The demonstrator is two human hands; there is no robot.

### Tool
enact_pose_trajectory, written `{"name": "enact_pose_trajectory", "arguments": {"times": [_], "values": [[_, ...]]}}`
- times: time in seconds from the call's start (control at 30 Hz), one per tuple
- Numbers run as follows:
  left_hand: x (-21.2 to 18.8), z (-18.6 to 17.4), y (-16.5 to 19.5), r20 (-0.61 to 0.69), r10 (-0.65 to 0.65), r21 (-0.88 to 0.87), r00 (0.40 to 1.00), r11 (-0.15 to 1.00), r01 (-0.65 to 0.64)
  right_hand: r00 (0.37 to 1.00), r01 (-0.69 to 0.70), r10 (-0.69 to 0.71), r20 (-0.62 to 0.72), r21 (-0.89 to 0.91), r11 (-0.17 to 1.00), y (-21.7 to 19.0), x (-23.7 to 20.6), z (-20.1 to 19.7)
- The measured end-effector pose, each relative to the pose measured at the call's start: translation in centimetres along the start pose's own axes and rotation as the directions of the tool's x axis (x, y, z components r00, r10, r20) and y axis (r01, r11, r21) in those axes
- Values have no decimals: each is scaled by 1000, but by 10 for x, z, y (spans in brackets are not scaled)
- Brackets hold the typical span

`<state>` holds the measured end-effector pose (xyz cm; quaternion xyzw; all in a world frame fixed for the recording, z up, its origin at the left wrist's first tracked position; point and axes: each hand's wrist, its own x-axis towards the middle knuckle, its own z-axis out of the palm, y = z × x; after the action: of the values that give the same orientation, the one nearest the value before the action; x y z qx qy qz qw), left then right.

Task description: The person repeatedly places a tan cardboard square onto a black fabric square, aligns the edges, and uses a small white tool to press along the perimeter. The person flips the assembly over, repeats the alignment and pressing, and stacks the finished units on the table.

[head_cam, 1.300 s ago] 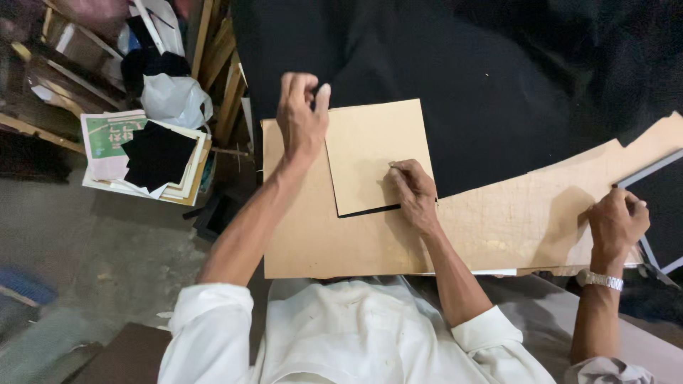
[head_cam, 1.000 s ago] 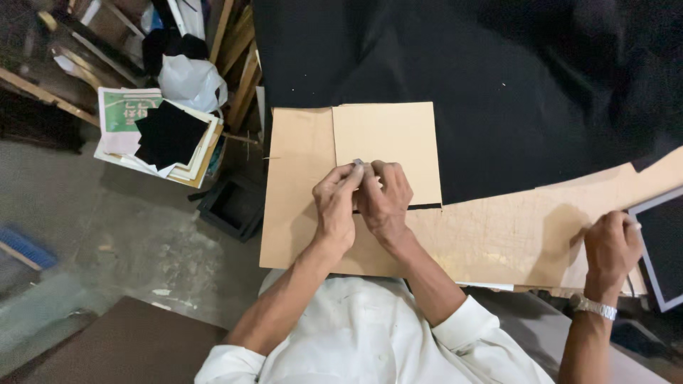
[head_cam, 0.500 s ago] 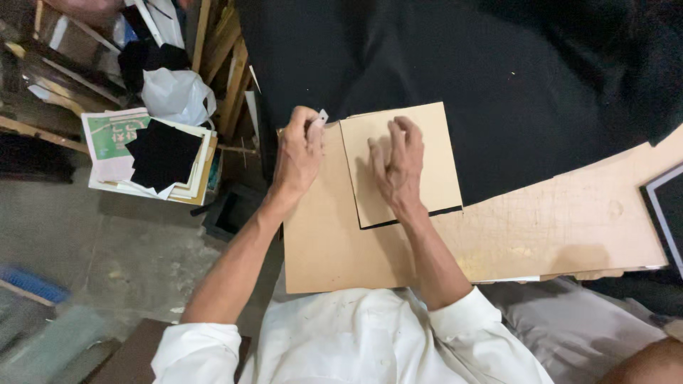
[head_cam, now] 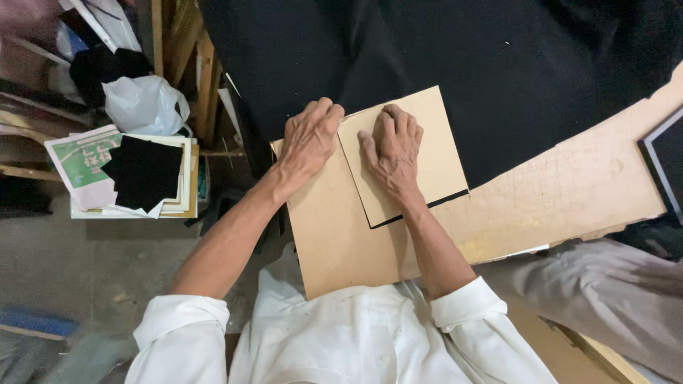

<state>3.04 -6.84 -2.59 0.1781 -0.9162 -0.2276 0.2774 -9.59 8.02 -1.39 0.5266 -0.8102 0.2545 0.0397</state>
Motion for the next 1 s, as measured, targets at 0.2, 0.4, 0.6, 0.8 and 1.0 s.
{"name": "enact_pose_trajectory", "arguments": {"times": [0.2,0.4,0.6,0.8,1.0], "values": [[2,4,-2,-12,29,61,1000,998,-28,1000,-7,7,0,6,1000,1,-2,0],[4,0,-5,76,174,176,982,967,-185,1000,-6,6,-2,10,1000,1,-2,2],[9,-3,-14,119,253,154,960,951,-269,1000,-12,12,0,12,1000,-2,0,1],[8,-6,-11,214,358,357,909,838,-414,1000,-17,17,15,-2,1000,-1,-3,2],[7,-13,-18,278,367,335,888,829,-448,1000,14,-14,-16,3,1000,2,-4,3]]}}
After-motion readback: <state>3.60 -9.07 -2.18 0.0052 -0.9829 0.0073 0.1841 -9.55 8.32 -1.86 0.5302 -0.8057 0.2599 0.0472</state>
